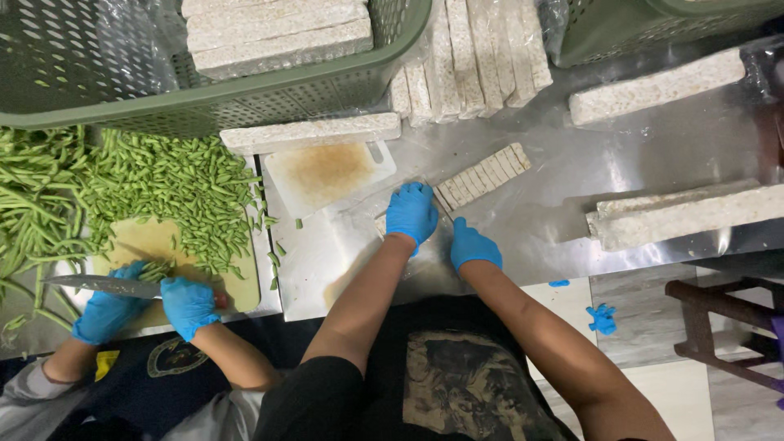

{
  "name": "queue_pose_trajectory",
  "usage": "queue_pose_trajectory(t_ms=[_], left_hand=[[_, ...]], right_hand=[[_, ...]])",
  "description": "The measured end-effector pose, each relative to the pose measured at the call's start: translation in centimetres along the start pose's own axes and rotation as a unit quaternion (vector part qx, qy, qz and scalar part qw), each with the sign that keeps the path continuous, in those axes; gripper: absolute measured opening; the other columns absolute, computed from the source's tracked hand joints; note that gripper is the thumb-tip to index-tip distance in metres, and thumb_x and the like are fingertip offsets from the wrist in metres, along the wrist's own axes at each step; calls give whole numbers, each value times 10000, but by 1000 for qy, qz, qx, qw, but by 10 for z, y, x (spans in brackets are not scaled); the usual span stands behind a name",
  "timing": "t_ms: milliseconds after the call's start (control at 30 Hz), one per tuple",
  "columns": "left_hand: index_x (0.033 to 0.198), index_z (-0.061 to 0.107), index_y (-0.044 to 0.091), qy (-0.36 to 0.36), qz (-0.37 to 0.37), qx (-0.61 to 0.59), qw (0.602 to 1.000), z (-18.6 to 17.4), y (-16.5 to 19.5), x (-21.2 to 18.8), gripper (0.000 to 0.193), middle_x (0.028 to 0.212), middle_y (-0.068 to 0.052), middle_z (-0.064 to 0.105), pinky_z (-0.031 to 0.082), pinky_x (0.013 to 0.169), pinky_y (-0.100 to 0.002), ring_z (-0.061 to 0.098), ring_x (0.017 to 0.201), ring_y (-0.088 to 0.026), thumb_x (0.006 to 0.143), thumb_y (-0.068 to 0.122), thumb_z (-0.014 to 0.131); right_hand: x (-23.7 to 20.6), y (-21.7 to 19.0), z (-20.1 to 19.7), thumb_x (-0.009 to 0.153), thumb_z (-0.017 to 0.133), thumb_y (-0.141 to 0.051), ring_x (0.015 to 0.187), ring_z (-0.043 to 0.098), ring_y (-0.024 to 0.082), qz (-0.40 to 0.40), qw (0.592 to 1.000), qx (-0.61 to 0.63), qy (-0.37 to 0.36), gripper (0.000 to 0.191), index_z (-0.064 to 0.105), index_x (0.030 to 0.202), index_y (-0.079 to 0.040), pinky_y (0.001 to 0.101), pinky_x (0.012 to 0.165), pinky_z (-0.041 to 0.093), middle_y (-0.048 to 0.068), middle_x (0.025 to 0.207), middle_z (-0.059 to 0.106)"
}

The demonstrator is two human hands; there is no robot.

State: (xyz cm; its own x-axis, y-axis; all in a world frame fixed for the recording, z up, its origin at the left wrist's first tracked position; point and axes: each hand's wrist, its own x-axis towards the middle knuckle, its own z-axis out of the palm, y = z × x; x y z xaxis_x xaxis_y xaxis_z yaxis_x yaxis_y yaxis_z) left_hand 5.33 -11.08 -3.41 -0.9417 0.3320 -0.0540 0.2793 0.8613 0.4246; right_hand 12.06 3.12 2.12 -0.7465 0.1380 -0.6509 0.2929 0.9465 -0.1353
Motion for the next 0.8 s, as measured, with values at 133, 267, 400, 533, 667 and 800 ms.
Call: queue_pose_trajectory(t_ms=[133, 267, 400, 533, 667, 800], left_hand=[[1046, 649, 75, -9, 2, -5, 1000, 2, -3, 1, 306, 1121, -153, 629, 487, 884, -500, 601, 1069, -351, 795, 246, 687], [1038, 652, 60, 0, 15, -36, 999, 9, -12, 1, 273, 1094, -161, 641, 499, 915, -476, 607, 1064, -358, 805, 201, 664], [1027, 656, 39, 35, 17, -72, 997, 13, -18, 1, 304, 1105, -187, 641, 509, 919, -468, 603, 1047, -380, 768, 198, 668], [1066, 657, 39, 25, 27, -38, 999, 10, -19, -4, 348, 1116, -179, 631, 505, 887, -483, 604, 1057, -367, 775, 228, 677], [1054, 656, 55, -13, -5, 18, 1000, 1, -15, -10, 329, 1133, -159, 622, 491, 910, -487, 602, 1072, -347, 800, 264, 680], [1070, 652, 57, -3, -1, 10, 1000, -2, -15, -9, 346, 1129, -158, 621, 479, 910, -488, 598, 1068, -345, 780, 243, 678]], right_hand=[[8, 0, 10, 982, 405, -182, 1104, 657, 480, 19, 1000, 12, -12, 318, 475, 1284, -111, 562, 933, 522, 256, 1253, 651], [19, 2, 20, 1006, 415, -236, 1091, 677, 463, 7, 1000, 15, -19, 305, 508, 1264, -101, 557, 931, 531, 263, 1197, 688], [21, 5, 20, 997, 417, -209, 1085, 679, 467, -22, 1000, 17, -4, 315, 498, 1277, -90, 560, 923, 532, 272, 1196, 689], [9, -2, 11, 984, 421, -198, 1099, 675, 456, 7, 1000, 29, -6, 335, 468, 1298, -90, 555, 930, 528, 265, 1215, 677], [-6, -14, 5, 983, 420, -174, 1130, 660, 455, 3, 1000, 23, -21, 307, 490, 1272, -101, 553, 949, 523, 252, 1239, 673], [-4, -16, 8, 983, 421, -160, 1127, 666, 453, 10, 999, 15, -27, 302, 489, 1270, -98, 551, 945, 530, 251, 1232, 680]])
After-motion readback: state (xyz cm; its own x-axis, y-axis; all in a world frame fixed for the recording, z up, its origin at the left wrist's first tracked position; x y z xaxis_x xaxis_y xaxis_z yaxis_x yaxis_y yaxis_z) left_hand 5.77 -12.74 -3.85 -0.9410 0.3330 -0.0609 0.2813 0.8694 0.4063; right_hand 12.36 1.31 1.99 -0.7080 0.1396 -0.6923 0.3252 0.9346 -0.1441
